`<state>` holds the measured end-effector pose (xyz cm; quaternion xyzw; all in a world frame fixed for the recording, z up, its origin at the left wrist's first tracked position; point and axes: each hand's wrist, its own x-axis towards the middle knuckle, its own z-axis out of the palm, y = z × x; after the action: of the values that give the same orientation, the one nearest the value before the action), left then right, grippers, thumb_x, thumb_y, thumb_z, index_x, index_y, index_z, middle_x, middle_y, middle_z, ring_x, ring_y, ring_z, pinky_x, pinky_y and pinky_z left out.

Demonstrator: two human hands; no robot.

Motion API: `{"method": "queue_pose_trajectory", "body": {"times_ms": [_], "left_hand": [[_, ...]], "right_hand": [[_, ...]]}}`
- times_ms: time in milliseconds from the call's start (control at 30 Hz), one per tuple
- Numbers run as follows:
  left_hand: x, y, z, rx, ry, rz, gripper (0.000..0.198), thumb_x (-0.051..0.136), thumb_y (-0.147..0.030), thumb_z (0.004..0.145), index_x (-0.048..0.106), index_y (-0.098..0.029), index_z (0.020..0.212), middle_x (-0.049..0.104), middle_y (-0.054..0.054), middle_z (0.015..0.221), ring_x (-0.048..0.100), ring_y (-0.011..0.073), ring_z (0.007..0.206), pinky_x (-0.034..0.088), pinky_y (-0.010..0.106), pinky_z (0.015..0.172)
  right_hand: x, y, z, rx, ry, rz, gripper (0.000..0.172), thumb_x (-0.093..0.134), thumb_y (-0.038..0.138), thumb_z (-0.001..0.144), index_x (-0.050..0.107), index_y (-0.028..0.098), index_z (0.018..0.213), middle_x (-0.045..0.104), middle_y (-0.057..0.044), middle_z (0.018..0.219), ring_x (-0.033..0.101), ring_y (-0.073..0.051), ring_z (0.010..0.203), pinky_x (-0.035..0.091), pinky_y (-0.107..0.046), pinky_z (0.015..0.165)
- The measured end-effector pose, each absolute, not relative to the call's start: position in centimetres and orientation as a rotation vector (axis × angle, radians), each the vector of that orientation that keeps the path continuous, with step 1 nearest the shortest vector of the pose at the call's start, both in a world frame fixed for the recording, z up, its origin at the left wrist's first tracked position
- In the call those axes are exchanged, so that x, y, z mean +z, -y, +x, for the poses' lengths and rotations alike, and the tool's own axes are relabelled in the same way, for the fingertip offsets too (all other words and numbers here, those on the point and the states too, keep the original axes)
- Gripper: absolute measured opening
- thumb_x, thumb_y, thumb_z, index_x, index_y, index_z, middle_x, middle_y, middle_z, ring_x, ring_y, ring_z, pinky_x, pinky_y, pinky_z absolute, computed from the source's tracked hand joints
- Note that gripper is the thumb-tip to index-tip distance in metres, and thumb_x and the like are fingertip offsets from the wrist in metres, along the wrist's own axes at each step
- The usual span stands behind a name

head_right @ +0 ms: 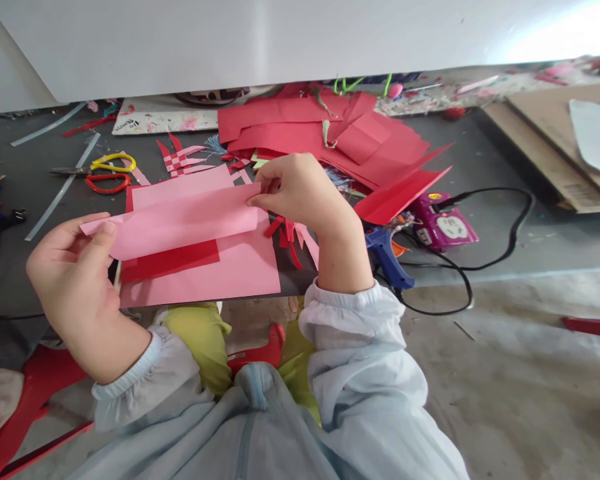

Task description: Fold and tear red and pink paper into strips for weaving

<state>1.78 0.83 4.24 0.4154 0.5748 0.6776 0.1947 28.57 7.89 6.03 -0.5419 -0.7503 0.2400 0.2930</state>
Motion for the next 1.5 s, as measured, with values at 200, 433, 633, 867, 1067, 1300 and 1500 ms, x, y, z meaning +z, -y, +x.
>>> {"method": "queue_pose_trajectory", "body": {"times_ms": [200,433,633,867,1067,1300,1500], "left_hand": [[4.39,-0.81,1.81,1.893,-1.623,1.157,0.017,0.081,-0.021,0.061,0.078,-0.019,0.078,0.075,-0.001,0.072,0.069,0.0127,0.067,0.058,0.029,0.072],[4.41,-0.75,1.66,1.879,-1.622,1.165,0.017,0.081,-0.021,0.063,0.077,-0.019,0.079,0.076,-0.001,0.074,0.072,0.0155,0.072,0.059,0.031,0.074],[4.4,-0.59,1.62,1.868,-1.625,1.177,0.015,0.082,-0.02,0.066,0.077,-0.02,0.08,0.075,0.001,0.075,0.07,0.0157,0.071,0.058,0.031,0.069],[4.51,-0.76,1.64,1.879,-1.612,1.159,0.016,0.081,-0.02,0.063,0.077,-0.017,0.079,0.072,-0.001,0.07,0.069,0.0128,0.069,0.059,0.029,0.074],[4.52,-0.68,1.72,1.878,-1.616,1.155,0.017,0.081,-0.02,0.063,0.077,-0.016,0.079,0.071,-0.001,0.069,0.069,0.0129,0.069,0.058,0.029,0.075],[4.53,-0.67,1.78,1.892,-1.62,1.173,0.017,0.081,-0.021,0.063,0.077,-0.016,0.079,0.07,-0.001,0.069,0.07,0.0137,0.07,0.06,0.032,0.076],[4.55,-0.7,1.84,1.912,-1.623,1.139,0.016,0.08,-0.018,0.062,0.077,-0.018,0.077,0.072,0.0,0.069,0.07,0.0146,0.069,0.06,0.032,0.075]], "right_hand": [[6.14,-7.91,28.53,0.672,2.021,-1.404,0.026,0.073,0.018,0.069,0.051,0.021,0.057,0.054,0.002,0.058,0.049,-0.014,0.058,0.041,-0.032,0.06],[6.22,-7.95,28.41,0.705,2.108,-1.37,0.026,0.069,0.017,0.07,0.048,0.02,0.055,0.047,0.005,0.052,0.041,-0.01,0.053,0.035,-0.028,0.056],[6.14,-7.91,28.6,0.737,2.089,-1.372,0.023,0.071,0.021,0.072,0.052,0.02,0.06,0.049,0.004,0.056,0.042,-0.01,0.056,0.036,-0.028,0.058],[5.7,-8.2,28.66,0.688,2.046,-1.331,0.029,0.071,0.02,0.071,0.047,0.02,0.056,0.046,0.004,0.057,0.041,-0.011,0.058,0.036,-0.03,0.059],[6.1,-8.03,28.56,0.689,2.019,-1.419,0.032,0.076,0.018,0.071,0.049,0.021,0.054,0.044,0.003,0.054,0.041,-0.013,0.057,0.036,-0.033,0.059],[5.91,-7.89,28.65,0.68,1.919,-1.414,0.03,0.077,0.018,0.071,0.051,0.023,0.056,0.055,-0.001,0.063,0.051,-0.017,0.065,0.049,-0.037,0.066],[5.92,-7.98,28.63,0.694,1.874,-1.352,0.025,0.077,0.024,0.07,0.055,0.024,0.06,0.059,-0.003,0.066,0.056,-0.02,0.068,0.055,-0.04,0.068]]}}
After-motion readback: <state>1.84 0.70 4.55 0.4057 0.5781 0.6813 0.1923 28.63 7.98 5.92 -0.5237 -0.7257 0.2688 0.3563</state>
